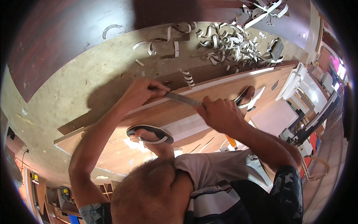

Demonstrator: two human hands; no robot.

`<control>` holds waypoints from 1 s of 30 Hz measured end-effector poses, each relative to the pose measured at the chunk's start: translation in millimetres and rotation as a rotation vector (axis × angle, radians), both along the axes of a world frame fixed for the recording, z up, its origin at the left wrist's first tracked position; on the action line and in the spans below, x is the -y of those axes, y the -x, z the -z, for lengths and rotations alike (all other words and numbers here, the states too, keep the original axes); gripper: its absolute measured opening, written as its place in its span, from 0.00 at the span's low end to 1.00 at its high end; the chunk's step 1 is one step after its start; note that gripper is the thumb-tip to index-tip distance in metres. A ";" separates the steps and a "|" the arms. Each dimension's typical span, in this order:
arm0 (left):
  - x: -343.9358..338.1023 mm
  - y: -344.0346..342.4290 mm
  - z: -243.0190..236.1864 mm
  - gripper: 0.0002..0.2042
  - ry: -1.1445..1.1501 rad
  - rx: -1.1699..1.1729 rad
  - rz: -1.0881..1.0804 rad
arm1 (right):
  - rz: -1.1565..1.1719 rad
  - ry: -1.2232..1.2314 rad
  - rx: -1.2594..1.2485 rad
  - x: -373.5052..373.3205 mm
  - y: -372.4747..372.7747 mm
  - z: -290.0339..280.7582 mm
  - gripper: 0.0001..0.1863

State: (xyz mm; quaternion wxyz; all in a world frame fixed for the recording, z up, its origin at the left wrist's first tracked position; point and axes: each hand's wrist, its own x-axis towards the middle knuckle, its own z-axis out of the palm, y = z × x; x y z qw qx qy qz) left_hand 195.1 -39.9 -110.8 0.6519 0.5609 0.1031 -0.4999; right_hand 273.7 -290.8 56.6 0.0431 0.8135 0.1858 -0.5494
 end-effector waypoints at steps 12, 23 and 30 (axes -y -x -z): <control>54.1 -13.5 24.8 0.11 0.184 -0.007 -0.120 | -0.017 0.127 0.004 35.2 -21.3 -14.4 0.24; 49.0 -6.9 37.7 0.10 -0.058 0.099 -0.074 | -0.049 -0.004 0.044 44.0 -21.3 37.5 0.32; 59.0 -12.6 26.0 0.10 0.050 0.045 -0.138 | -0.115 0.058 0.003 45.6 -30.2 7.9 0.31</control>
